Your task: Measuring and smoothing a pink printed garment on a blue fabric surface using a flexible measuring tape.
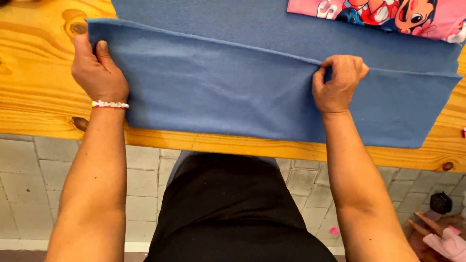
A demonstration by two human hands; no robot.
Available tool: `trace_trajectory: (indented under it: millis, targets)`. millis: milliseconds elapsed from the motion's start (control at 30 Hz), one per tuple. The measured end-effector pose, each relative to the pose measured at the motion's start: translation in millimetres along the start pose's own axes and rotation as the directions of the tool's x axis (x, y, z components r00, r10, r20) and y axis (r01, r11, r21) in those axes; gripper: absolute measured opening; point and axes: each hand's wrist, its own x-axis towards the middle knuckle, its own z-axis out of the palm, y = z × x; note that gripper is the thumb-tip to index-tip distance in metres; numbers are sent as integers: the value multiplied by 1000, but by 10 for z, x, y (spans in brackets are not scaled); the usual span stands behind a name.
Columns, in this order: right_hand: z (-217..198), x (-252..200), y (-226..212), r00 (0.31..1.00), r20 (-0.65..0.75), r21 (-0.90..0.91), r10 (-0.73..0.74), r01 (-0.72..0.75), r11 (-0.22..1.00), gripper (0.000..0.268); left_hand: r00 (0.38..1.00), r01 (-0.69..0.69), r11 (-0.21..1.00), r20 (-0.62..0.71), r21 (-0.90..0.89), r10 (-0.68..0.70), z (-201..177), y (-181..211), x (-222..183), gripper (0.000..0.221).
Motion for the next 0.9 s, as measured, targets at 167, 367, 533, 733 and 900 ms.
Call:
trace_trajectory:
  millis: [167, 367, 533, 733, 900]
  targets:
    - [89, -18, -3, 1000, 19, 4, -2, 2, 1000, 19, 1000, 3, 993, 19, 116, -5, 96, -168, -89, 14]
    - [142, -81, 55, 999, 4, 40, 40, -40, 998, 16, 999, -37, 989, 42, 144, 31, -34, -115, -90, 13]
    - [178, -100, 129, 998, -23, 18, 59, -58, 998, 14, 995, -84, 994, 67, 75, 79, -74, -84, -21, 14]
    - [59, -73, -3, 990, -68, -2, 123, -124, 992, 23, 998, -56, 996, 41, 66, 53, -167, 176, 71, 20]
    - [-236, -280, -181, 986, -115, -16, 119, -121, 992, 56, 969, -233, 966, 115, 115, 220, -131, 744, -153, 66]
